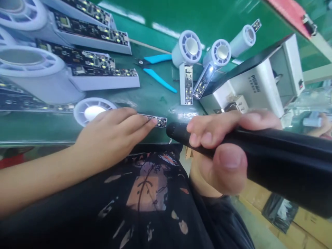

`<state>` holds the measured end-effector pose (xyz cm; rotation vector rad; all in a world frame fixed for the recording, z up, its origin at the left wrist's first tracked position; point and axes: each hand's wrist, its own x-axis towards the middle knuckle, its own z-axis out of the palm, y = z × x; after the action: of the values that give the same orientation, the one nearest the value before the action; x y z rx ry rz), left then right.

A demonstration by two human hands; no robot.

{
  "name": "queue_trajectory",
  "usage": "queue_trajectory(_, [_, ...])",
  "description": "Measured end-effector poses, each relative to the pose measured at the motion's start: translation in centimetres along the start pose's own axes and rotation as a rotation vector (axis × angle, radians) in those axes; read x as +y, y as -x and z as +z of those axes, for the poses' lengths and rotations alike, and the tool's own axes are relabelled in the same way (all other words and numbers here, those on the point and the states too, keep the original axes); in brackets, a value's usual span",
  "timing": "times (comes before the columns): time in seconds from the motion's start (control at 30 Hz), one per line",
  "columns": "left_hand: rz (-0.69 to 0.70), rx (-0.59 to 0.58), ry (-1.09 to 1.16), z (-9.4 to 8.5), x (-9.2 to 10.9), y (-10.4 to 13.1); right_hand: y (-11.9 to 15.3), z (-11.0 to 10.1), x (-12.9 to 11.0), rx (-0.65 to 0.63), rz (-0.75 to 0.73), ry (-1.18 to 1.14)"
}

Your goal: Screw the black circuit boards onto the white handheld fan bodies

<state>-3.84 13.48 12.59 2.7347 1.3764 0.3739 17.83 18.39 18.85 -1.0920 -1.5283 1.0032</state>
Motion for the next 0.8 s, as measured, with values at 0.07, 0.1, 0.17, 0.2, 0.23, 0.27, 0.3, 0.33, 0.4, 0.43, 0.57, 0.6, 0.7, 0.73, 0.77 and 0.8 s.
queue_trajectory(0.07, [-0.002, -0.001, -0.016, 0.0, 0.0, 0.1, -0.2, 0.8, 0.3, 0.034, -0.103, -0.105])
queue_trajectory(0.1, [0.002, -0.001, -0.027, 0.0, 0.0, 0.1, -0.3, 1.2, 0.4, 0.043, -0.149, -0.145])
queue_trajectory(0.17, [0.011, 0.011, -0.043, 0.0, 0.1, 0.1, -0.4, 2.1, 0.6, 0.068, -0.175, -0.138])
queue_trajectory(0.2, [0.009, 0.018, -0.052, 0.0, 0.1, 0.1, -0.4, 2.5, 0.6, 0.080, -0.152, -0.101])
queue_trajectory(0.23, [0.007, 0.026, -0.058, 0.0, 0.1, 0.0, -0.4, 2.8, 0.5, 0.087, -0.114, -0.060])
queue_trajectory(0.27, [0.005, 0.035, -0.060, -0.1, 0.1, 0.0, -0.3, 3.0, 0.4, 0.092, -0.102, -0.042])
queue_trajectory(0.3, [0.002, 0.042, -0.062, -0.1, 0.1, 0.0, -0.3, 2.9, 0.2, 0.091, -0.117, -0.048])
queue_trajectory(0.33, [0.000, 0.050, -0.062, -0.1, 0.1, 0.0, -0.4, 2.6, 0.0, 0.058, -0.138, -0.063])
queue_trajectory(0.4, [0.003, 0.058, -0.060, -0.2, 0.1, 0.0, -0.8, 1.1, -0.4, -0.082, -0.139, -0.060])
queue_trajectory(0.43, [0.003, 0.056, -0.061, -0.2, 0.1, 0.0, -1.0, 0.1, -0.6, -0.186, -0.109, -0.028])
queue_trajectory(0.57, [0.007, 0.048, -0.054, -0.2, 0.1, 0.0, -1.6, -1.8, -0.9, -0.499, -0.024, 0.120])
queue_trajectory(0.6, [0.005, 0.047, -0.049, -0.2, 0.1, 0.0, -1.4, -1.4, -1.0, -0.431, -0.039, 0.118])
queue_trajectory(0.7, [-0.005, 0.058, -0.037, -0.1, 0.2, 0.0, -0.2, 1.3, -1.1, -0.068, -0.093, 0.066])
queue_trajectory(0.73, [-0.009, 0.060, -0.034, -0.1, 0.2, 0.0, 0.1, 2.1, -1.2, -0.020, -0.099, 0.078])
queue_trajectory(0.77, [-0.012, 0.063, -0.030, -0.1, 0.2, 0.0, 0.4, 2.6, -1.4, -0.005, -0.094, 0.100])
queue_trajectory(0.8, [-0.016, 0.064, -0.025, -0.1, 0.2, -0.1, 0.5, 2.9, -1.5, -0.023, -0.082, 0.117])
